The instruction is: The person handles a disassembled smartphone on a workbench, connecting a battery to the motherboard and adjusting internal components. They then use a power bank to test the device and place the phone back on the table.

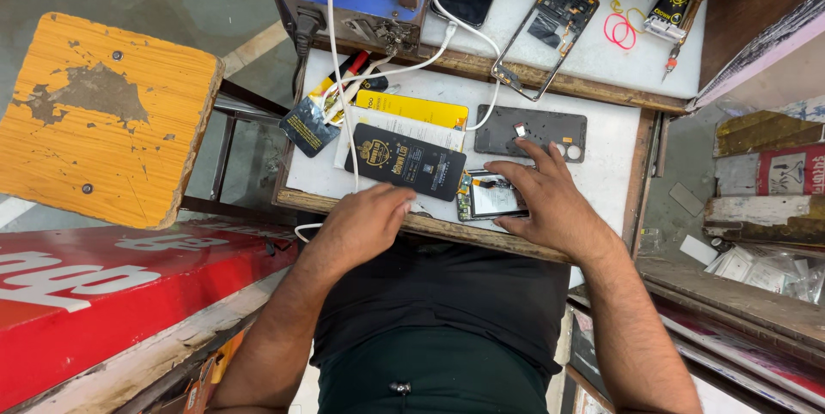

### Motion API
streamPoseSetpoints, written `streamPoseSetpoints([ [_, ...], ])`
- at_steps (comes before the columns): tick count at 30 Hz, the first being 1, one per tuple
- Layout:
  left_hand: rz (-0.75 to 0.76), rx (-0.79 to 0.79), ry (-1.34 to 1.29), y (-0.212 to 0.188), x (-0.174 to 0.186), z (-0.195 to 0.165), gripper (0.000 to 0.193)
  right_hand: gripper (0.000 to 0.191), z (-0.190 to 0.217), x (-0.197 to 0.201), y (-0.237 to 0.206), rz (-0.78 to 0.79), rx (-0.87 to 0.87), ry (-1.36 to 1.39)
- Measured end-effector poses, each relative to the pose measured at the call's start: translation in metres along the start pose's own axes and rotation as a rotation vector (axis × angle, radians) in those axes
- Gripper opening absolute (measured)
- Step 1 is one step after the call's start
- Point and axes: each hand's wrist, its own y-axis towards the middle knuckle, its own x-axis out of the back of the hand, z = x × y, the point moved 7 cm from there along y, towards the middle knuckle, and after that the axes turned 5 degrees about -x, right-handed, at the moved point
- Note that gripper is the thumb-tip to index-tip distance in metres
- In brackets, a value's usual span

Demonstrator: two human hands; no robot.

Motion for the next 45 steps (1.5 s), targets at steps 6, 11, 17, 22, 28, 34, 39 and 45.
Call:
streamPoseSetpoints([
  [6,-0.112,-0.088,0.051,0.012,-0.001,-0.009,0.033,0.081,-0.004,-0.006,-0.001,0.08,-0.062,-0.028],
  [11,-0.138,-0.052,0.053,0.004,-0.005,-0.006,0.03,0.089,-0.002,-0.006,-0.006,0.003,-0.023,-0.02],
  [17,-0.17,-0.077,0.068,-0.004,-0.004,-0.007,0.023,0.079,-0.017,-0.004,-0.029,-0.175,-0.018,0.077],
  [22,-0.169,-0.122,0.131,-0.003,-0.008,-0.016,0.024,0.067,-0.039,-0.006,-0.056,-0.382,-0.112,0.142],
  [28,-0.177,-0.145,0.164,0.001,-0.012,-0.012,0.024,0.043,-0.056,-0.01,-0.076,-0.569,-0.205,0.16],
  [34,-0.205,-0.157,0.161,0.001,-0.013,-0.006,0.021,0.03,-0.055,-0.014,-0.07,-0.562,-0.229,0.095],
  [39,-0.179,-0.141,0.165,0.003,-0.015,-0.003,0.022,0.026,-0.05,-0.014,-0.066,-0.541,-0.232,0.081],
  [45,-0.18,-0.165,0.163,-0.002,-0.009,-0.005,0.022,0.027,-0.049,-0.014,-0.066,-0.564,-0.24,0.072],
])
